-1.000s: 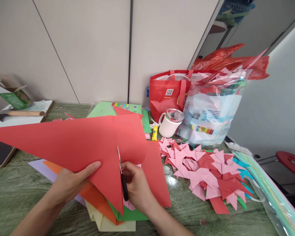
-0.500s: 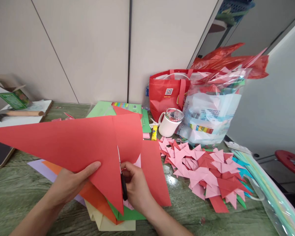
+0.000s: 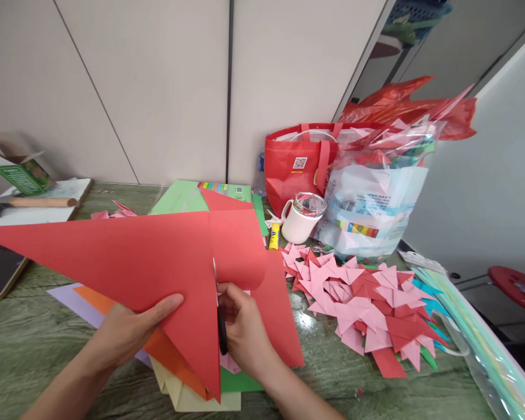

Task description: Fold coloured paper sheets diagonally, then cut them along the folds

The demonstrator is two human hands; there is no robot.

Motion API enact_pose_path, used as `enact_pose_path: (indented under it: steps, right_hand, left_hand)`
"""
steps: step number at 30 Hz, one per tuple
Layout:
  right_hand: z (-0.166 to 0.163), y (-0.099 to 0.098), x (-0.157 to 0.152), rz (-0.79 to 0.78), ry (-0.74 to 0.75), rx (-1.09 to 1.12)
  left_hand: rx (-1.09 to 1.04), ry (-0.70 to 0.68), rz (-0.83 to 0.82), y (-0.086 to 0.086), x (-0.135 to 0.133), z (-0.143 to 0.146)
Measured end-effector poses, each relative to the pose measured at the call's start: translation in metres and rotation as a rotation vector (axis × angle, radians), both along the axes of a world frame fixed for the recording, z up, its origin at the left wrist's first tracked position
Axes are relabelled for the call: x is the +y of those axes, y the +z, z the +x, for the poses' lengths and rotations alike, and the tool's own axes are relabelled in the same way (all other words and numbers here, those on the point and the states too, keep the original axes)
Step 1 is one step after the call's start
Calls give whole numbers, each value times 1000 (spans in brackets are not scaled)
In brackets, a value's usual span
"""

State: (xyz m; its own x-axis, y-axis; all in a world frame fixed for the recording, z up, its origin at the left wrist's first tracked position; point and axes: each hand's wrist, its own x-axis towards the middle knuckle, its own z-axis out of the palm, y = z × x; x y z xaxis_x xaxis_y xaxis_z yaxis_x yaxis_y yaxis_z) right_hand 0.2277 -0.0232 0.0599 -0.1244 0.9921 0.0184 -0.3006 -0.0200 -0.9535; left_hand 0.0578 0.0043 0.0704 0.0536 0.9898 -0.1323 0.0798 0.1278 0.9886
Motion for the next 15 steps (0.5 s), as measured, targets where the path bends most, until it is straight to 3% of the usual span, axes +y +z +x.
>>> enact_pose_path:
  steps: [15]
  right_hand:
    - [-1, -2, -1, -6, -2, 10]
  left_hand:
    - [52, 11, 29, 2, 1, 3]
